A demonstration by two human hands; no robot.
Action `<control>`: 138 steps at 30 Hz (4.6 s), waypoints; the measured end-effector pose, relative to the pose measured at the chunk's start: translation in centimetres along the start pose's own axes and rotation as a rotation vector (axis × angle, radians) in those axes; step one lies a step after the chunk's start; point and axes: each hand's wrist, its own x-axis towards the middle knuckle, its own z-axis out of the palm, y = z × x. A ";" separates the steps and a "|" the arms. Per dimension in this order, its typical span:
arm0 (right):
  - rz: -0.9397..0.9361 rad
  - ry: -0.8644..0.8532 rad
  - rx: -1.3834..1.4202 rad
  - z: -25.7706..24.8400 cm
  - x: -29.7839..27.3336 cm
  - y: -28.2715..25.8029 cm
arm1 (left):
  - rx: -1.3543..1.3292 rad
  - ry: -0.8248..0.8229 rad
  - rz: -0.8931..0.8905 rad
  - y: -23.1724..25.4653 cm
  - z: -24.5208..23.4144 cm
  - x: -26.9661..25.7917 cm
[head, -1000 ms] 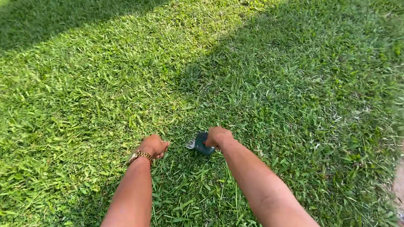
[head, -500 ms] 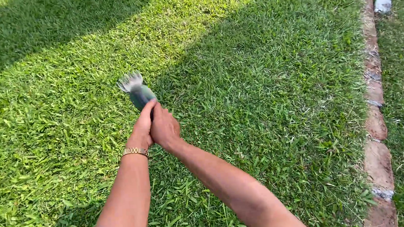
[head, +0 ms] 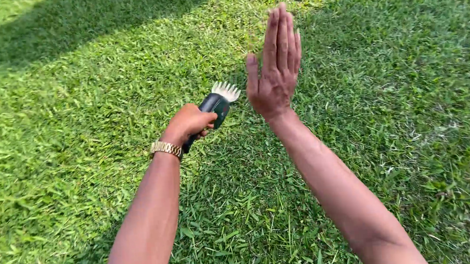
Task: Trimming grass along a brick border using an electric hand trimmer.
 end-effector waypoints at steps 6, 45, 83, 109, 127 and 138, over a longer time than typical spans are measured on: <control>-0.105 -0.605 -0.119 1.0 -4.3 0.9 | 0.198 0.002 0.198 6.0 -3.2 -5.1; 1.544 -1.056 1.303 6.3 -8.8 3.0 | 0.429 0.082 0.335 3.0 7.8 1.4; 1.255 -0.709 0.022 -22.2 -11.9 33.2 | 1.325 -0.440 0.561 17.6 29.6 16.0; 1.150 -1.359 -1.003 -63.0 -32.4 37.3 | 0.736 -0.734 1.150 20.4 56.9 -2.1; 0.960 -1.474 -0.677 -50.3 -31.8 38.7 | 1.183 -0.604 1.437 9.2 53.7 3.1; 0.932 -1.421 -0.587 -43.5 -29.5 35.4 | 0.925 -1.058 1.425 12.5 50.4 -8.2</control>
